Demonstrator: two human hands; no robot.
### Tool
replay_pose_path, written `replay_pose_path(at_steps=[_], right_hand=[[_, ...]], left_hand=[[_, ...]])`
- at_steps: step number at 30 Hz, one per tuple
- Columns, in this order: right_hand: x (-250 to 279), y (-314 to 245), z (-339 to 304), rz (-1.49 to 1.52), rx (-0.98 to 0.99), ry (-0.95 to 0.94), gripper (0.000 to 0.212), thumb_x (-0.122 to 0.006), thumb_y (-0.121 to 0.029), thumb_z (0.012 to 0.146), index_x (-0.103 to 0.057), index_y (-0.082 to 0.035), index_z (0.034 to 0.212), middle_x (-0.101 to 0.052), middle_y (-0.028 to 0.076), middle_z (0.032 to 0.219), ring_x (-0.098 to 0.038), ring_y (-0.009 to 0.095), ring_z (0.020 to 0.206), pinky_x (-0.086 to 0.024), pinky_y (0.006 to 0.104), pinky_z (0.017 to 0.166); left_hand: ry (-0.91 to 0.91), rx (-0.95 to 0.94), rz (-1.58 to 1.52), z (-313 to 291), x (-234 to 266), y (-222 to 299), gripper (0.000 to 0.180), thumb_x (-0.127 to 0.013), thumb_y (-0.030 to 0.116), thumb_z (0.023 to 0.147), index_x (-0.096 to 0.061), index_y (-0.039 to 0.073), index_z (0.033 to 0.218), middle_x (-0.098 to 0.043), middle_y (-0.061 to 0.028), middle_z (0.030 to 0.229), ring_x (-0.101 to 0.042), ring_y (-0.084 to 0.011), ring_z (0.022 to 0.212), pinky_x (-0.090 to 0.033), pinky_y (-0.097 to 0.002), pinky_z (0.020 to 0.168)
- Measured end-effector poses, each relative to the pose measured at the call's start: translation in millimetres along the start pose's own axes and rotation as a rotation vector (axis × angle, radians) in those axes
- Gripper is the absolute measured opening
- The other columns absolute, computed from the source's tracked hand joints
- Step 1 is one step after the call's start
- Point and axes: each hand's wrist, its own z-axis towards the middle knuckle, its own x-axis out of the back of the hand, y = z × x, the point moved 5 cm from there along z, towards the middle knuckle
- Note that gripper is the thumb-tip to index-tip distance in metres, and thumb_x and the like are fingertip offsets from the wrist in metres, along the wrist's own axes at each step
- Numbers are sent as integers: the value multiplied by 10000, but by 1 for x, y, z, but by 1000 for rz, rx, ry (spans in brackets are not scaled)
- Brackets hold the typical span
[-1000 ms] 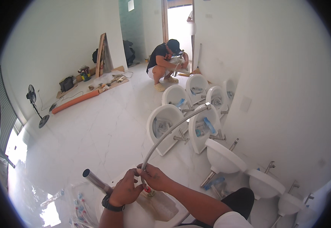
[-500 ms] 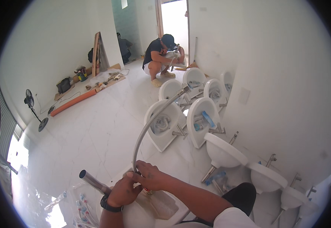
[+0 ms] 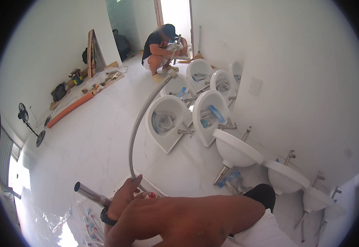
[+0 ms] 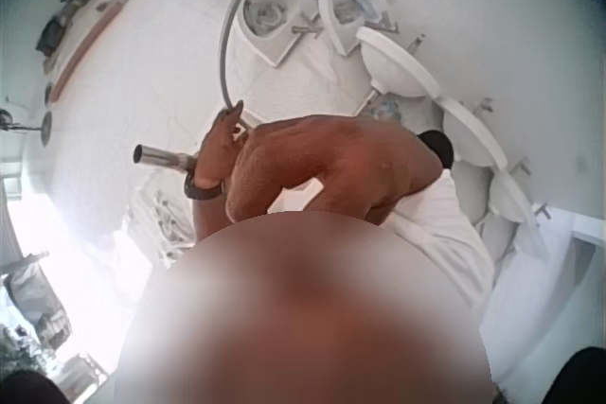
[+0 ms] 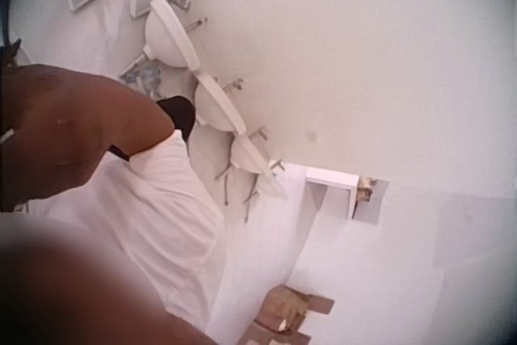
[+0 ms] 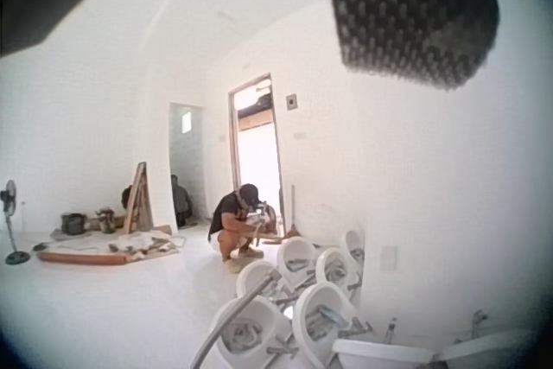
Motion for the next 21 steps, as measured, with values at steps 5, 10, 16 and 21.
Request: replay_pose_path(at_steps=[5, 10, 16, 21], right_hand=[[-15, -16, 18, 49, 102, 239, 222, -761, -214, 1007, -803, -117, 1203, -606, 89, 1035, -704, 270, 947, -471, 478, 968], [-9, -10, 3, -35, 111, 93, 231, -756, -185, 1007, -799, -122, 1226, -617, 104, 1058, -705, 280, 959, -477, 494, 990], [22, -7, -29, 32, -340, -35, 188, -761, -88, 957, -760, -58, 1143, -713, 137, 1068, -731, 329, 1012, -551, 486, 962], [62, 99, -117, -400, -1102, 104, 364, -802, -217, 935, -736, 2, 1218, -754, 145, 1008, -743, 306, 921, -592, 399, 824]], left_hand=[[11, -28, 47, 1, -1, -1, 670, -752, 253, 973, -513, -3, 1544, -637, -183, 1219, -709, -356, 1051, -575, -454, 903], [41, -58, 35, 1, -3, -3, 666, -759, 253, 970, -522, -16, 1531, -639, -194, 1227, -716, -353, 1024, -586, -450, 868], [48, -95, 24, -1, 0, -1, 666, -760, 250, 969, -520, -7, 1534, -639, -187, 1225, -708, -359, 1034, -580, -452, 877], [46, -67, 22, -2, 0, -2, 657, -741, 230, 972, -507, 5, 1543, -632, -199, 1249, -683, -399, 1083, -565, -468, 906]])
